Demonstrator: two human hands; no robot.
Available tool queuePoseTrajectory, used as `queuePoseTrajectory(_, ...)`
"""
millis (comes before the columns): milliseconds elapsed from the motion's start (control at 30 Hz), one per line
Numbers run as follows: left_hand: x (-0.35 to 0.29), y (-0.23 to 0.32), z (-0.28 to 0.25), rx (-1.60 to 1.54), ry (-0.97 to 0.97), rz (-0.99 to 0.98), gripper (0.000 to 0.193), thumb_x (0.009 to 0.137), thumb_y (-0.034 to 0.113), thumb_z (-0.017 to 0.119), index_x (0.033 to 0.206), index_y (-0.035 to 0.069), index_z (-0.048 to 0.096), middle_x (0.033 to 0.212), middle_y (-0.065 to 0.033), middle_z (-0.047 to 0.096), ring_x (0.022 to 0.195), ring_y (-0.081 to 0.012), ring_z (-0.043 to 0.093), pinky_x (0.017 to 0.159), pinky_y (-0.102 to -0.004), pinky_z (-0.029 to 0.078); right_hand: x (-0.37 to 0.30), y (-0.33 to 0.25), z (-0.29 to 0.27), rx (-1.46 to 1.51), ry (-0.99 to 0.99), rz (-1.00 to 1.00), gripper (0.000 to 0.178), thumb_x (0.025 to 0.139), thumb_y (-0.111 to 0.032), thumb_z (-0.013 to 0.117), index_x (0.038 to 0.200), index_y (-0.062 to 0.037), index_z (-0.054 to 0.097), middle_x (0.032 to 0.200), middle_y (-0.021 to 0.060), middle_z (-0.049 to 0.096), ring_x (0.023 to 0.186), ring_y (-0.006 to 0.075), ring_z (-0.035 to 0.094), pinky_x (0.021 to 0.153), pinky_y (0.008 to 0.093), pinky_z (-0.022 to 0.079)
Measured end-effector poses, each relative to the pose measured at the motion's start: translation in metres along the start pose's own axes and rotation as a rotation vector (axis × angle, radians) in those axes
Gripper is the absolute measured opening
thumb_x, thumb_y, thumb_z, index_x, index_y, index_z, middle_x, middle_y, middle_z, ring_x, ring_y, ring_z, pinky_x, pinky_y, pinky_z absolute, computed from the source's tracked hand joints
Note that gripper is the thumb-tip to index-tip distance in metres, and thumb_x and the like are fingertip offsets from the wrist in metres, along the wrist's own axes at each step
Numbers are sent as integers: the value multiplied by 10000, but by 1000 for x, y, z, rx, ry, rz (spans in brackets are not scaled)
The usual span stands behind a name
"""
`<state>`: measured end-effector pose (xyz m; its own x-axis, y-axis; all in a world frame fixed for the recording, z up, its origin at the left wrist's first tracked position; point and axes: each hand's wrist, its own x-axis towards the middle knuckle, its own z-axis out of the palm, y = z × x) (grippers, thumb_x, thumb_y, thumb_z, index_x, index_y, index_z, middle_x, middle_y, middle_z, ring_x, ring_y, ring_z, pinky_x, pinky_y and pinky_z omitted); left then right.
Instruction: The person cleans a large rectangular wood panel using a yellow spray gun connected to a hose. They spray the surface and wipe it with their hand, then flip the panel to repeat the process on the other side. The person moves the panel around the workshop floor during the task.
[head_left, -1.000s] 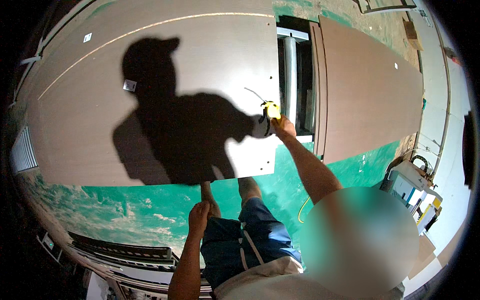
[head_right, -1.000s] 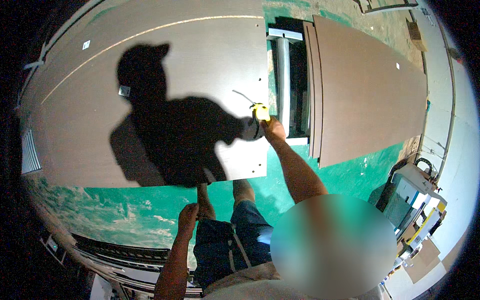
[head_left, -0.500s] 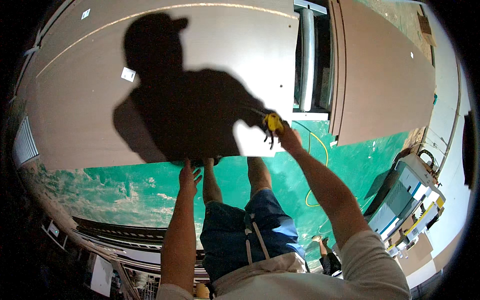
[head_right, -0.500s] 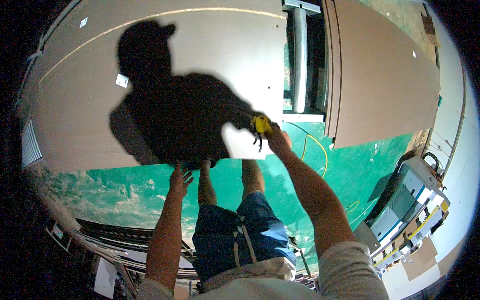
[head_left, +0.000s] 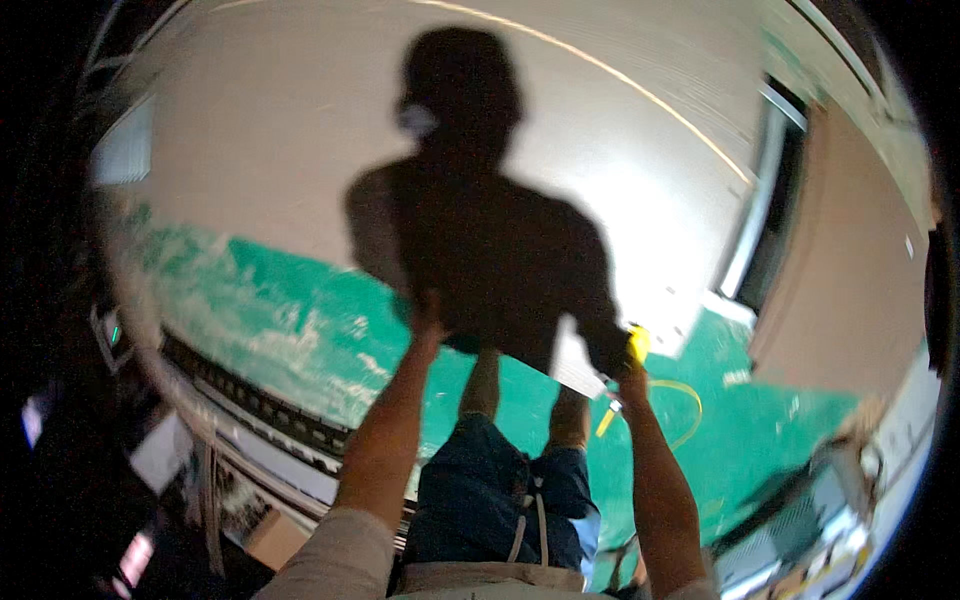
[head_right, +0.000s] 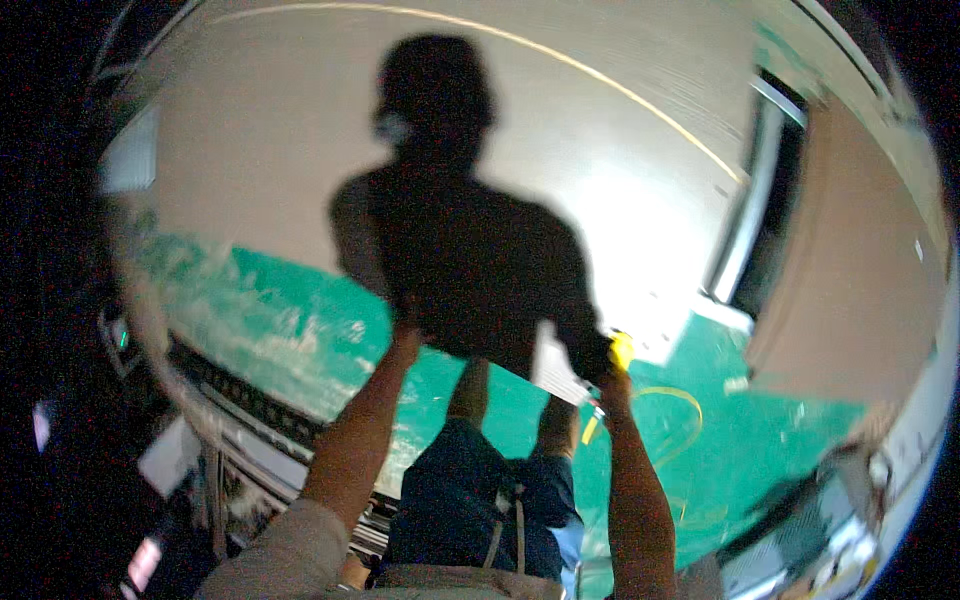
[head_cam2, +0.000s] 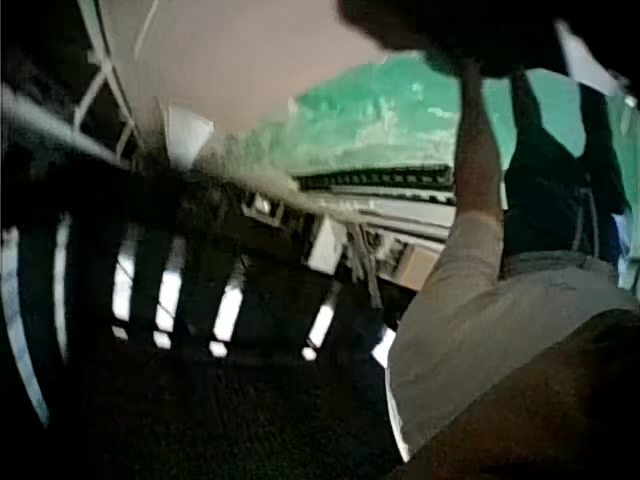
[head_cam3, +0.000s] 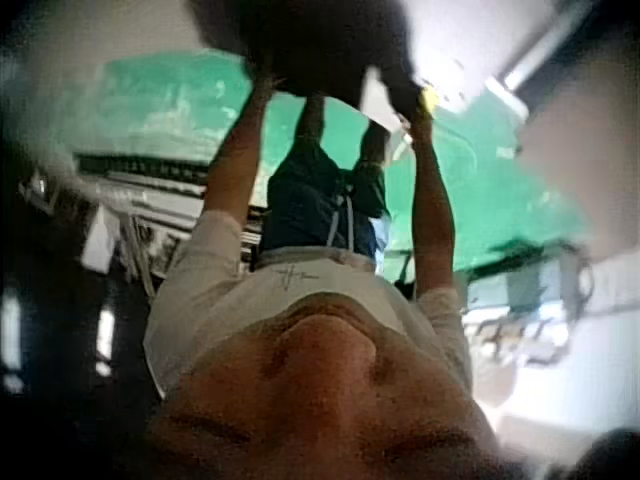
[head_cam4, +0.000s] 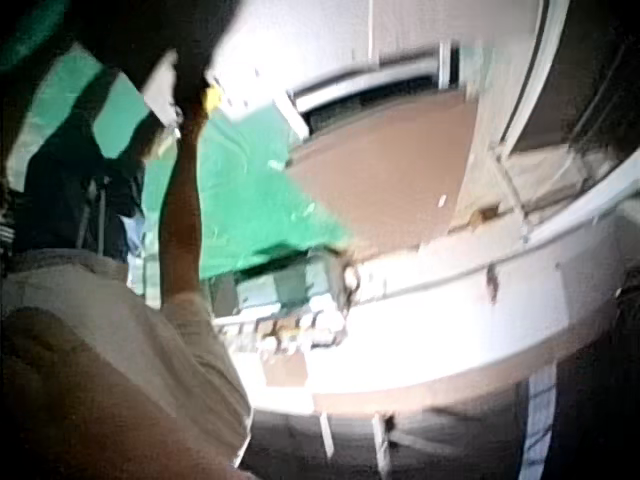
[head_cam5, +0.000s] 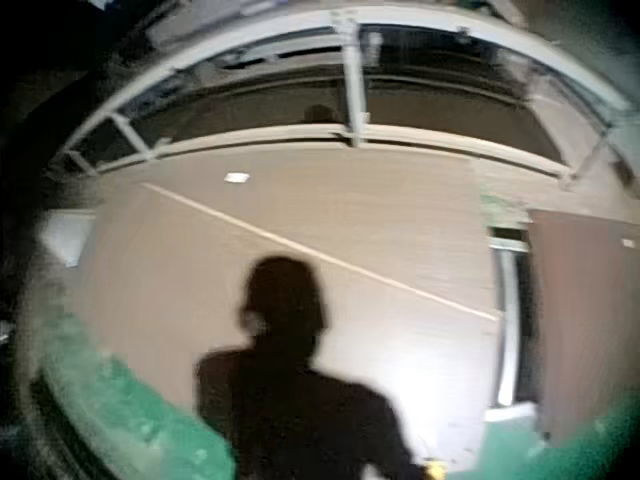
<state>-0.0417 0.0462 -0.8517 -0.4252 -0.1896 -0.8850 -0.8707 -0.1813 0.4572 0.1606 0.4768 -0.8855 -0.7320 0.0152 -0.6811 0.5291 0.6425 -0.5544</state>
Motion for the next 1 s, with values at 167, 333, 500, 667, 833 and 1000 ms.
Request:
queuePoseTrajectory(167, -27, -27, 37, 176, 200, -65, 762, 966, 621, 553, 1422, 13, 491, 1298, -159, 589, 1092, -306, 610, 861, -467, 525, -14, -2, -30, 1004, 189, 900, 349, 792, -266, 760, 1093, -111, 675, 906, 73, 723, 768, 231, 689, 571, 375, 541)
queuePoseTrajectory(333, -81, -149, 64, 31, 81, -141, 722, 986, 507, 579, 1532, 84, 366, 1386, -147, 530, 1133, -293, 588, 882, -425, 536, -57, 45, -67, 621, 373, 970, 188, 942, -279, 645, 976, -96, 674, 810, 63, 682, 621, 174, 605, 517, 332, 440)
queuePoseTrajectory(500, -138, -197, 103, 88, -317, -514, 708, 916, 535, 688, 1416, 84, 467, 1236, -116, 612, 1199, -274, 579, 870, -425, 515, -7, 3, -137, 231, 605, 672, 480, 982, -360, 556, 1273, 21, 541, 1081, 253, 633, 899, 425, 622, 803, 513, 514)
queuePoseTrajectory(667, -116, -224, 22, -310, -71, -490, 649, 971, 588, 544, 1404, 106, 528, 1319, -106, 593, 1135, -278, 593, 921, -462, 484, 126, -146, -187, 171, 357, 35, 380, 1009, -186, 561, 1338, -5, 503, 1039, 94, 641, 859, 210, 626, 702, 332, 542)
queuePoseTrajectory(833, 4, -82, -185, -271, 92, -10, 762, 977, 619, 525, 1550, 142, 367, 1523, -72, 444, 1364, -290, 432, 1118, -436, 349, 246, -319, -187, -227, 409, -316, 521, 958, -90, 619, 1453, -26, 469, 1499, 206, 449, 1408, 375, 421, 1182, 458, 364)
queuePoseTrajectory(1000, 32, -67, -241, -441, 302, -63, 694, 1022, 554, 491, 1567, 158, 326, 1526, -92, 448, 1383, -294, 429, 1153, -437, 326, 313, -350, -147, -452, 352, -300, 534, 990, -421, 568, 1414, -98, 532, 1374, 196, 566, 1309, 374, 514, 1117, 514, 401)
